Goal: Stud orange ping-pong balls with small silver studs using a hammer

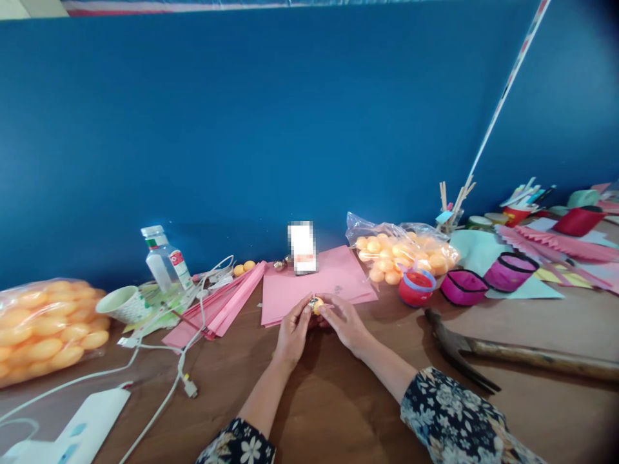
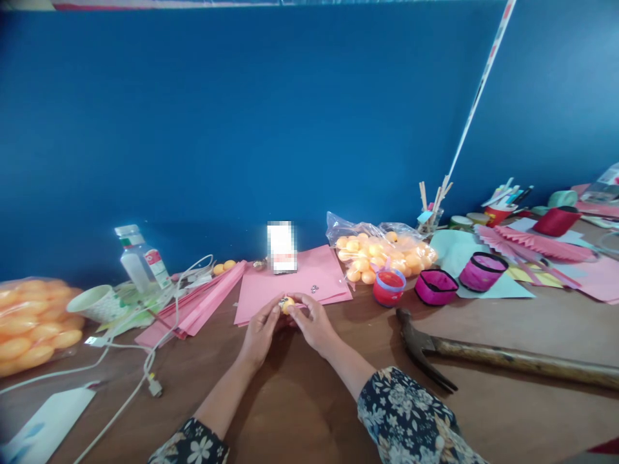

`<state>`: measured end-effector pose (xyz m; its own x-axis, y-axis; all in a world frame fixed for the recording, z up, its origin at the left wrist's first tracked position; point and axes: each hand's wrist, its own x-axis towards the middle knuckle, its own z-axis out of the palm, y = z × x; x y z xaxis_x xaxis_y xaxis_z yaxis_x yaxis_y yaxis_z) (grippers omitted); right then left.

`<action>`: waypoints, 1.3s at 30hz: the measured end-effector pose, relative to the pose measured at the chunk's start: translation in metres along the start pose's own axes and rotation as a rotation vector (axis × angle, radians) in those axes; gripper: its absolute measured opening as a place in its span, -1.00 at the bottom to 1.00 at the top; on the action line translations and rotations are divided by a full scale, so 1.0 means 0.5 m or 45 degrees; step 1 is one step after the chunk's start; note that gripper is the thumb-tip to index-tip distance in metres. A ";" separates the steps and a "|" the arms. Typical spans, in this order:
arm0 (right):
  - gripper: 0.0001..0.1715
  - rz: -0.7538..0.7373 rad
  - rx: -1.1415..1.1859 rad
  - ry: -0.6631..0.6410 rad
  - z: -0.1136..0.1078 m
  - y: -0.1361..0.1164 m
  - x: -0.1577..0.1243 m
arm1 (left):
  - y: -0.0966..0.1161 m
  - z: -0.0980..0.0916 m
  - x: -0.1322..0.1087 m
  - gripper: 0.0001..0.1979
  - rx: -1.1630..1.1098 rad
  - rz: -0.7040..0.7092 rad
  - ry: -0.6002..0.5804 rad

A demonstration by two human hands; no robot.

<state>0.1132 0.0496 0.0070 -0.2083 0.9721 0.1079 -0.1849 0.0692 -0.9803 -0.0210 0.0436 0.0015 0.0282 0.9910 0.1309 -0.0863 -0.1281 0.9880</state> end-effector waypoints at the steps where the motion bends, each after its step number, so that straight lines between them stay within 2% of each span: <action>1: -0.58 -0.015 0.002 -0.012 0.000 0.001 0.000 | 0.000 0.000 0.000 -0.61 0.007 0.007 -0.007; 7: -0.57 -0.105 -0.068 -0.003 0.000 0.013 0.004 | -0.002 0.002 0.001 -0.62 -0.103 -0.048 -0.051; 16: -0.67 -0.311 -0.288 -0.029 -0.002 0.018 -0.001 | 0.014 0.004 -0.003 -0.64 -0.169 -0.137 0.048; 25: -0.66 -0.291 -0.311 -0.048 -0.001 0.018 -0.002 | 0.017 0.004 -0.001 -0.65 -0.149 -0.183 0.041; 34: -0.66 -0.295 -0.291 -0.023 0.002 0.020 -0.003 | 0.010 0.002 -0.003 -0.65 -0.190 -0.128 0.054; 39: -0.57 -0.105 0.017 -0.063 0.004 0.006 -0.001 | 0.008 0.003 -0.004 -0.60 -0.235 -0.101 0.030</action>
<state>0.1108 0.0487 0.0045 -0.2388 0.9509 0.1968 -0.2164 0.1454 -0.9654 -0.0200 0.0412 0.0052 0.0190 0.9986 0.0491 -0.2661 -0.0423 0.9630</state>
